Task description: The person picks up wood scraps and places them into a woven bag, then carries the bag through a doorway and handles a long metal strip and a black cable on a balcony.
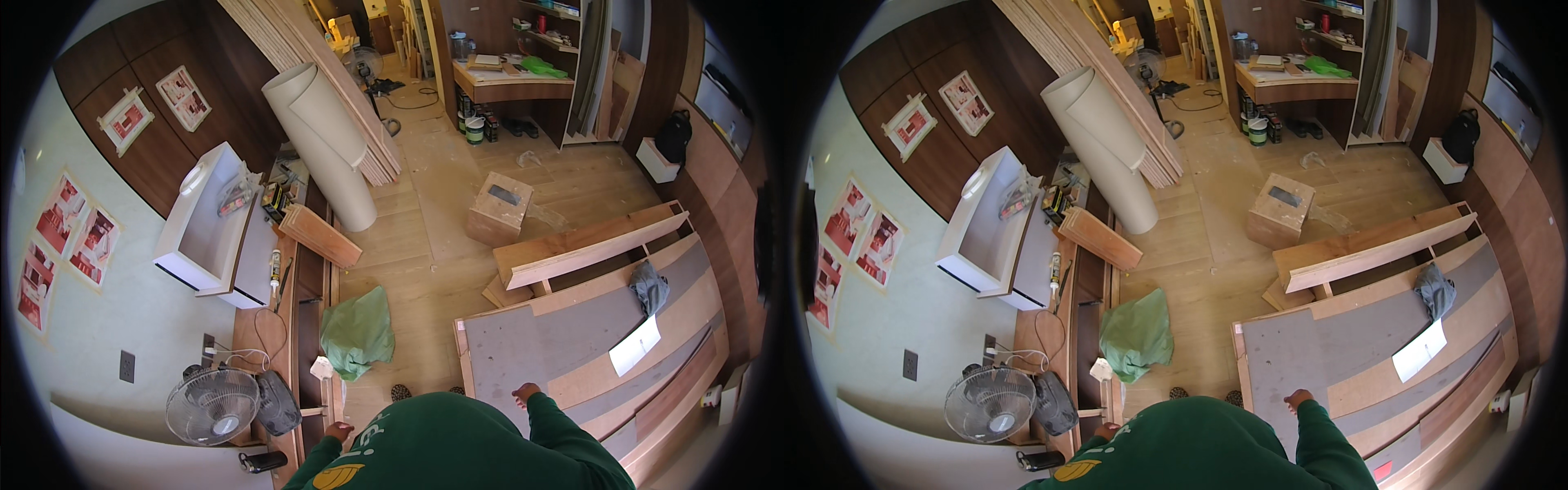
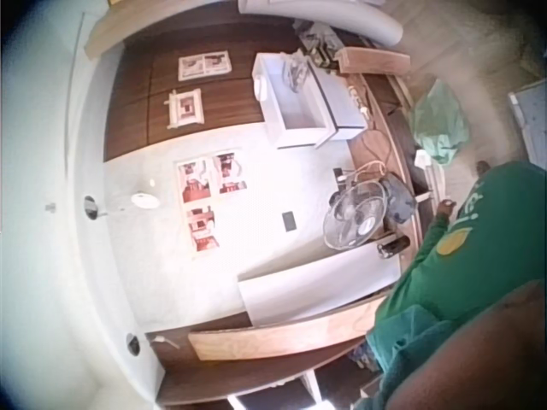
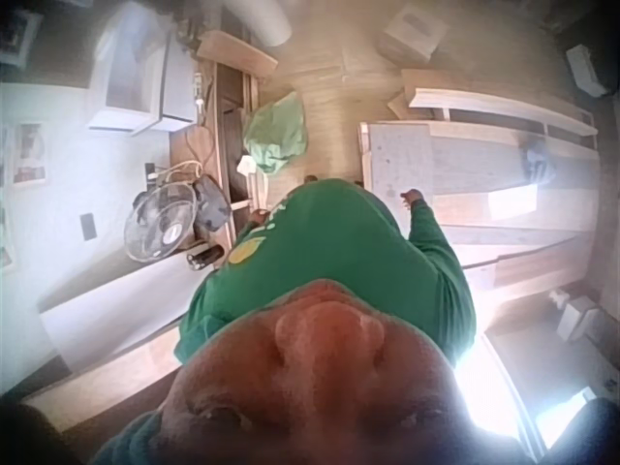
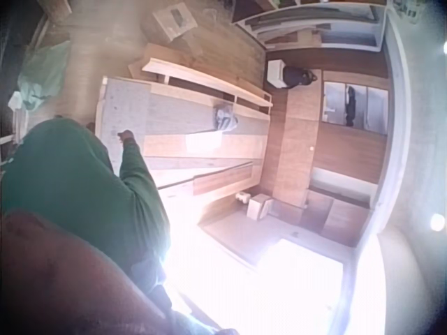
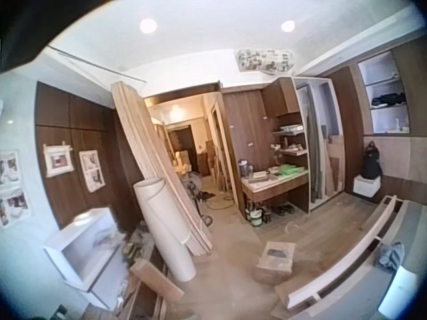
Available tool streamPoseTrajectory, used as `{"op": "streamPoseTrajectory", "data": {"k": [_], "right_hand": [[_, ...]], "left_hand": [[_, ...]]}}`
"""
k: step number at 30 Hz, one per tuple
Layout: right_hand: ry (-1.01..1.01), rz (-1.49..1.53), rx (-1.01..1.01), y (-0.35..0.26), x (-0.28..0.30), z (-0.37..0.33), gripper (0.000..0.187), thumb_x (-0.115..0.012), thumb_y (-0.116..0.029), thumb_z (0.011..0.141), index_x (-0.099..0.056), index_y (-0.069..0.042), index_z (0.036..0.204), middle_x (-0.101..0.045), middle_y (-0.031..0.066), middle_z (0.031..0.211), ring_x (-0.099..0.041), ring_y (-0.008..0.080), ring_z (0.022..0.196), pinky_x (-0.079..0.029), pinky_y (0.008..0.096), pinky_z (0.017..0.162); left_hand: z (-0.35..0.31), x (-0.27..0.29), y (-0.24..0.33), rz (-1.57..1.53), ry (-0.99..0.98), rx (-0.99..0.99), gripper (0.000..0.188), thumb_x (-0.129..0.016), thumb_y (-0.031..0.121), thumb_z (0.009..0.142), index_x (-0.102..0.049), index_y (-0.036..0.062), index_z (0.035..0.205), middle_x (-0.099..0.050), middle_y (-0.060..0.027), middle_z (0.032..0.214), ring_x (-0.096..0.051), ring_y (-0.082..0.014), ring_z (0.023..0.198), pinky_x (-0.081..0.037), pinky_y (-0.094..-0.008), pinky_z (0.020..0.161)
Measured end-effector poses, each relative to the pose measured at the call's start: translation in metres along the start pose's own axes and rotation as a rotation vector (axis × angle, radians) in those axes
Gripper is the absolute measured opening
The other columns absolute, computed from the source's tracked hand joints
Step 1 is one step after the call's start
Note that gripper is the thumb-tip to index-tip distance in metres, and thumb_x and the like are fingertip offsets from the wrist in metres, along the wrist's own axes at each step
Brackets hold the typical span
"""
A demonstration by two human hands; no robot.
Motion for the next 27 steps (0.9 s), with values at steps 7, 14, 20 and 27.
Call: {"op": "streamPoseTrajectory", "data": {"k": [7,14,20,27], "right_hand": [[-0.013,0.030,-0.033,0.002,-0.001,-0.007,0.029,-0.063,-0.029,0.090,-0.065,0.000,0.091,-0.067,0.0111,0.081,-0.063,0.0222,0.064,-0.055,0.0354,0.057],[-0.026,0.193,-0.063,0.016,-0.004,0.000,0.024,-0.064,-0.025,0.088,-0.061,-0.002,0.083,-0.062,0.0098,0.071,-0.059,0.0212,0.058,-0.051,0.0359,0.052],[0.001,0.272,-0.086,-0.004,-0.027,-0.037,0.022,-0.064,-0.020,0.087,-0.058,-0.003,0.099,-0.063,0.0109,0.077,-0.061,0.0214,0.062,-0.052,0.0354,0.054],[0.010,-0.029,-0.026,-0.043,-0.049,-0.069,0.024,-0.064,-0.024,0.085,-0.067,-0.002,0.092,-0.069,0.0108,0.085,-0.067,0.0211,0.072,-0.054,0.0334,0.066]], "left_hand": [[0.029,-0.015,-0.021,0.294,-0.001,-0.263,0.034,-0.066,0.039,0.080,-0.073,0.0066,0.088,-0.071,-0.0142,0.088,-0.068,-0.0317,0.086,-0.052,-0.0387,0.080],[0.029,-0.002,-0.008,0.113,0.108,0.020,0.050,-0.056,0.054,0.082,-0.070,0.0067,0.093,-0.068,-0.0203,0.099,-0.064,-0.0391,0.092,-0.050,-0.0478,0.083],[0.034,0.003,-0.019,0.044,-0.069,0.083,0.048,-0.061,0.050,0.082,-0.071,0.0042,0.093,-0.068,-0.0215,0.099,-0.062,-0.0394,0.097,-0.048,-0.0454,0.089],[0.072,0.014,-0.032,0.089,-0.201,0.136,0.047,-0.062,0.050,0.082,-0.071,0.0067,0.100,-0.067,-0.0202,0.104,-0.061,-0.0388,0.103,-0.046,-0.0445,0.092]]}}
Point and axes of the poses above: each hand's wrist, its own z-axis towards the middle knuckle, its own x-axis out of the back of the hand, y = z × x, the point moved 7 cm from there along z, towards the middle knuckle
